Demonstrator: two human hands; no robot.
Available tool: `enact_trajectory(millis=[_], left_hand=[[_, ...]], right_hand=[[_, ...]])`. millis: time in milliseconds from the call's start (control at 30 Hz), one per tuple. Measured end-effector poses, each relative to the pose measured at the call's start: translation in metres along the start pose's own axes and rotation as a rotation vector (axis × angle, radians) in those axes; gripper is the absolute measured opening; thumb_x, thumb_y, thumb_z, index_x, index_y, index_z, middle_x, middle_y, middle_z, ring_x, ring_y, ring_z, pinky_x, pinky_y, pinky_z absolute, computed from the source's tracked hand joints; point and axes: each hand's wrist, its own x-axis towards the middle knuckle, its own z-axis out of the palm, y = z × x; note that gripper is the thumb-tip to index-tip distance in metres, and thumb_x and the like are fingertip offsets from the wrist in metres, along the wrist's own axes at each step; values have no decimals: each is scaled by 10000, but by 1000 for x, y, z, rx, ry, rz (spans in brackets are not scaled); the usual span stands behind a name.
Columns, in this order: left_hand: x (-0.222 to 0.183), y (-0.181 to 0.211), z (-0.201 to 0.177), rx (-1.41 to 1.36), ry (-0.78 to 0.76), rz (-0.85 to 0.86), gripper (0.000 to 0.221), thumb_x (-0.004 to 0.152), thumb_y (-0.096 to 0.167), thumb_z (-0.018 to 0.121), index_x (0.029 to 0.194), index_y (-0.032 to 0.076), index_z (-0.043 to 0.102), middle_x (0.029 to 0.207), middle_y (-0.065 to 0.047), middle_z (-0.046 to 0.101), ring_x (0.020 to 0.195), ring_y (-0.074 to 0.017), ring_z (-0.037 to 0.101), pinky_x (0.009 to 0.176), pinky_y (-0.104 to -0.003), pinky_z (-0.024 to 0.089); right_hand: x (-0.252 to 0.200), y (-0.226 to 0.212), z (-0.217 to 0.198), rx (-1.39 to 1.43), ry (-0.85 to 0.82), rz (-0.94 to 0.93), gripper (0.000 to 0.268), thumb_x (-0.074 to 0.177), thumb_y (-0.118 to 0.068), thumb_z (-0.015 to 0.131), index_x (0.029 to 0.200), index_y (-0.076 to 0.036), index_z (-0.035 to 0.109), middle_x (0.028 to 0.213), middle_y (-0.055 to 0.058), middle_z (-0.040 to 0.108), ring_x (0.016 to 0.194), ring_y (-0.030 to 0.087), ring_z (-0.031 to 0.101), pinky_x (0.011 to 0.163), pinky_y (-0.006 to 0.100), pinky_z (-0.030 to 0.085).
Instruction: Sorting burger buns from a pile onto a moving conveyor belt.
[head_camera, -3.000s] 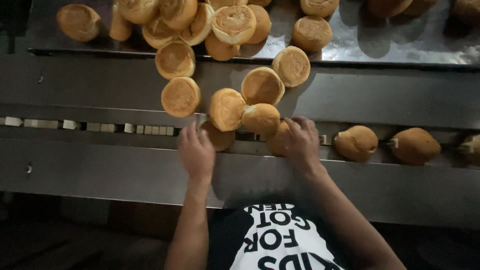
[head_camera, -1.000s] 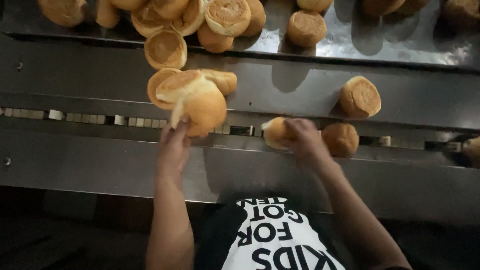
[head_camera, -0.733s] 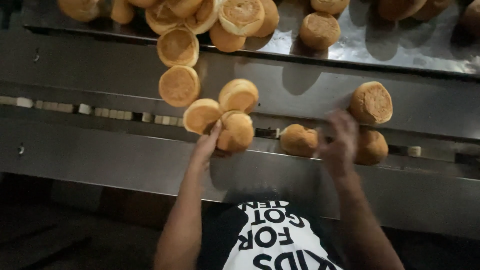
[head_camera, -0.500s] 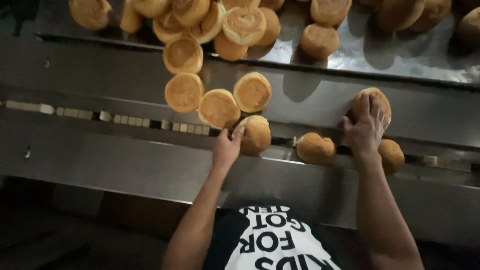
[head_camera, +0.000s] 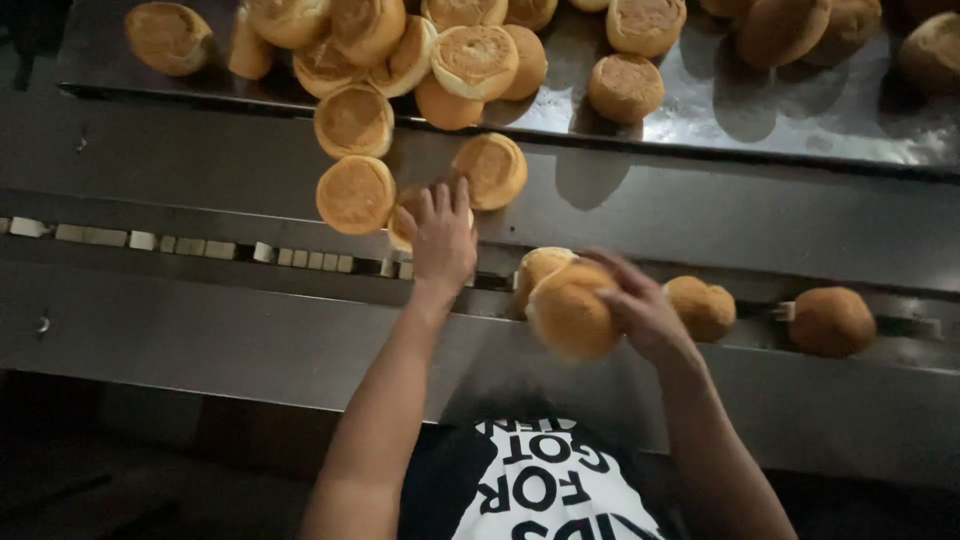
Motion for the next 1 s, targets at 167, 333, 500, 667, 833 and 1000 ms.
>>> enact_trajectory(millis=[167, 333, 500, 667, 833, 1000], left_hand=[[13, -16, -6, -178, 2, -53, 554, 988, 151, 501, 1537, 166, 427, 1436, -120, 513, 1320, -329, 459, 1069, -568, 366], [-23, -54, -38, -1029, -23, -277, 572, 839, 241, 651, 1407, 175, 635, 1373, -113, 649, 1293, -303, 599, 1072, -462, 462], [-67, -83, -20, -1719, -158, -305, 576, 886, 59, 663, 1448, -4, 556, 1274, -233, 666, 1112, -328, 679, 914, -444, 566], [-108, -99, -6, -1975, -99, -352, 536, 865, -78, 624, 1397, -41, 576, 1221, -242, 680, 1021, -353, 716, 855, -464, 594], [-142, -77, -19, -1529, -426, 120, 547, 789, 81, 701, 1329, 6, 672, 1325, -223, 680, 1240, -353, 596, 1091, -518, 430], [-156, -54, -47, -1660, -518, 7, 518, 758, 46, 698, 1274, 48, 740, 1194, -98, 745, 1071, -193, 638, 949, -373, 530]], right_hand=[[20, 32, -3, -193, -215, 29, 604, 837, -63, 731, 1430, -51, 616, 1425, 237, 612, 1321, 364, 553, 1112, 529, 422], [-2, -13, 0, 19, 6, 118, 528, 886, -140, 699, 1407, -81, 643, 1291, 221, 651, 1128, 373, 623, 1006, 551, 481], [40, 48, 26, -239, -15, 14, 463, 922, -188, 702, 1380, -123, 683, 1344, 159, 650, 1213, 293, 600, 1021, 454, 493], [45, 75, 45, -776, 150, -320, 469, 986, -266, 707, 1373, -8, 642, 1307, 255, 639, 1240, 439, 604, 1020, 509, 512], [6, 22, 70, 53, -345, -159, 955, 850, -287, 789, 1620, -67, 269, 1645, 259, 276, 1461, 457, 353, 1105, 591, 410], [9, 41, 59, -193, -174, 7, 761, 754, -165, 833, 1474, -146, 587, 1373, 217, 571, 1253, 315, 575, 997, 450, 509]])
